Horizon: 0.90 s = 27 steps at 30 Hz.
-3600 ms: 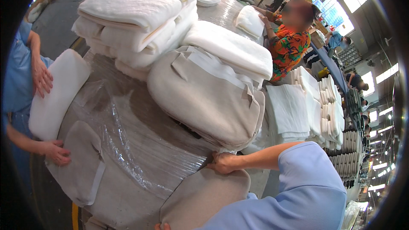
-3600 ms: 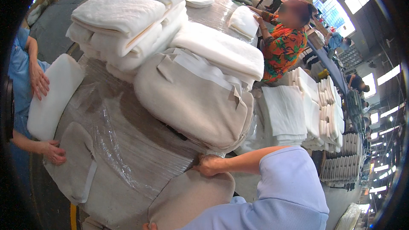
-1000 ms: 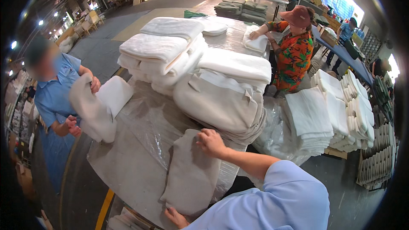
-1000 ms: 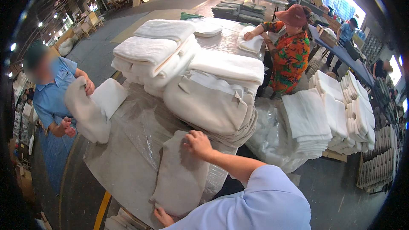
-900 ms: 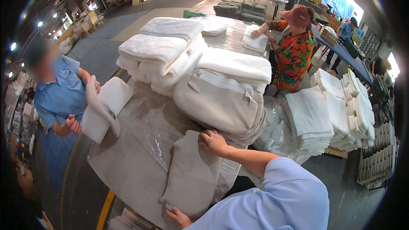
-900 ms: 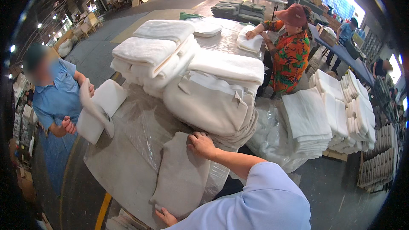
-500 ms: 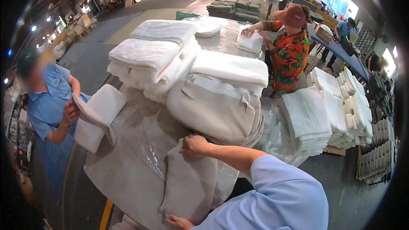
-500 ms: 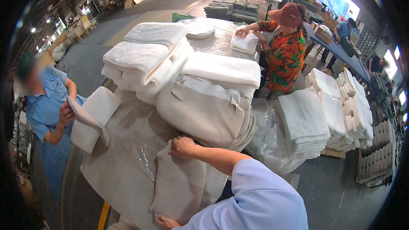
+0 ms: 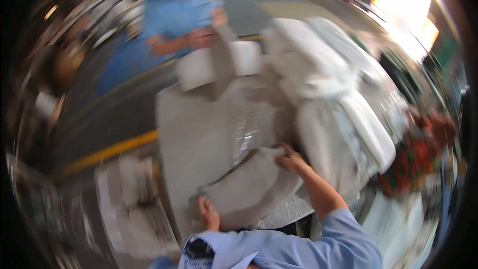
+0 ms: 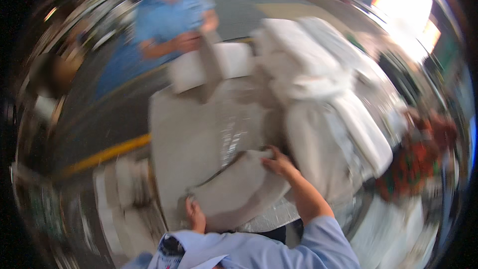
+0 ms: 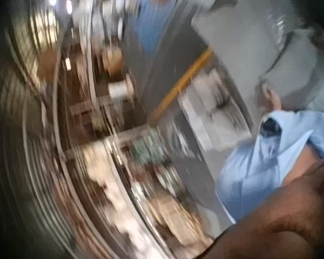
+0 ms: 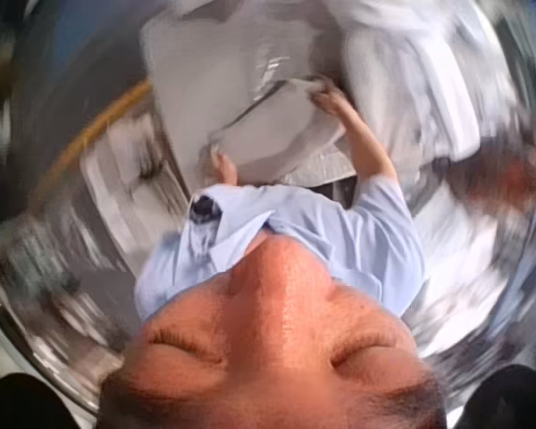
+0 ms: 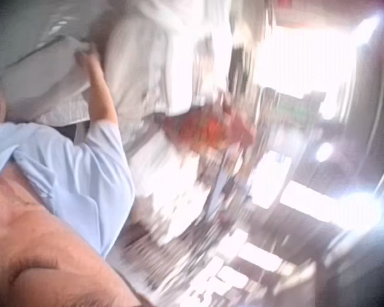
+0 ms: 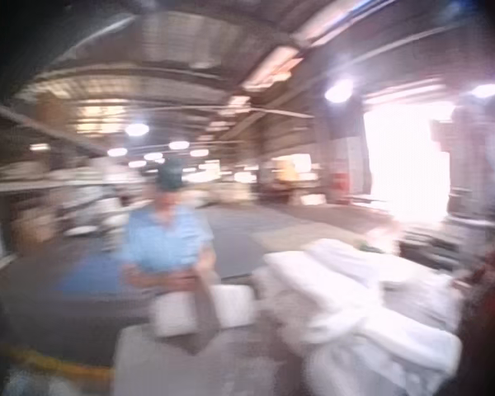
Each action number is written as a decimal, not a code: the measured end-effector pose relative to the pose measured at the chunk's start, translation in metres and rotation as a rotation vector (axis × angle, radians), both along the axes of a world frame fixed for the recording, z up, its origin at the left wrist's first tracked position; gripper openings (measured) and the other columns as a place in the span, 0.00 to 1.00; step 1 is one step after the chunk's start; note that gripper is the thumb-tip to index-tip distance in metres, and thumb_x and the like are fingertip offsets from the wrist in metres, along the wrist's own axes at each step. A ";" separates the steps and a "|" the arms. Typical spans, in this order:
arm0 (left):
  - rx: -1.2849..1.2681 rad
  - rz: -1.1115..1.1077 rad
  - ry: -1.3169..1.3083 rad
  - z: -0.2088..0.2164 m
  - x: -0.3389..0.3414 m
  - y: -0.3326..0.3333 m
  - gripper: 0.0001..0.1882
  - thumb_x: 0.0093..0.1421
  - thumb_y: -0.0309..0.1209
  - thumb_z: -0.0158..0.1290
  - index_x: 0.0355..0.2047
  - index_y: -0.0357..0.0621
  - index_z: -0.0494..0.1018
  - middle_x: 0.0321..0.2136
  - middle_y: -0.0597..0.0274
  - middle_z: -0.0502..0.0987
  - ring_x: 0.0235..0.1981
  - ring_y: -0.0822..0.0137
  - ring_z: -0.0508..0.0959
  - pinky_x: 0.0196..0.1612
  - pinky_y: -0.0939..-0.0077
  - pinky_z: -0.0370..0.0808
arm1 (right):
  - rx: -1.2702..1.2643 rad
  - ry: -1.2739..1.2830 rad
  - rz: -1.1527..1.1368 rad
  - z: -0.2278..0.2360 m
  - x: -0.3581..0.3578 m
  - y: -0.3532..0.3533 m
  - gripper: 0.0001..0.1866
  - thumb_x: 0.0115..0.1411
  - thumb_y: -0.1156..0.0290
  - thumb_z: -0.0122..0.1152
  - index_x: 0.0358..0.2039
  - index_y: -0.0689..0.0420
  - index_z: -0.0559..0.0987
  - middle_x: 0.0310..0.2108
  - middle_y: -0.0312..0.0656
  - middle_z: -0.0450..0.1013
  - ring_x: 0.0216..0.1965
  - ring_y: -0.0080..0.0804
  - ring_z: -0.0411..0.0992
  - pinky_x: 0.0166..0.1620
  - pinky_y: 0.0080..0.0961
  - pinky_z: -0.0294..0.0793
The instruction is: The person repeatedly picks up white cushion covers from a table, folds them by hand, and places them into a stack. Other workers are visible nearby handling similar items.
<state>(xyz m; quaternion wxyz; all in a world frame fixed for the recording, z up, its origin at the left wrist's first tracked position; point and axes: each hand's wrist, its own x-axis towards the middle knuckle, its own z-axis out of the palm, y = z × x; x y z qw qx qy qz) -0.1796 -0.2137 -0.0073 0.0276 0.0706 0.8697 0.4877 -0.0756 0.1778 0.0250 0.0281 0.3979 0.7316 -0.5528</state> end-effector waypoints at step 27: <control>0.693 0.165 -0.850 0.083 0.106 -0.147 0.33 0.61 0.44 0.67 0.62 0.42 0.71 0.55 0.56 0.78 0.57 0.57 0.78 0.60 0.57 0.74 | -0.376 0.526 -0.142 0.019 0.134 -0.105 0.23 0.68 0.63 0.67 0.57 0.61 0.75 0.46 0.43 0.79 0.46 0.33 0.77 0.52 0.33 0.77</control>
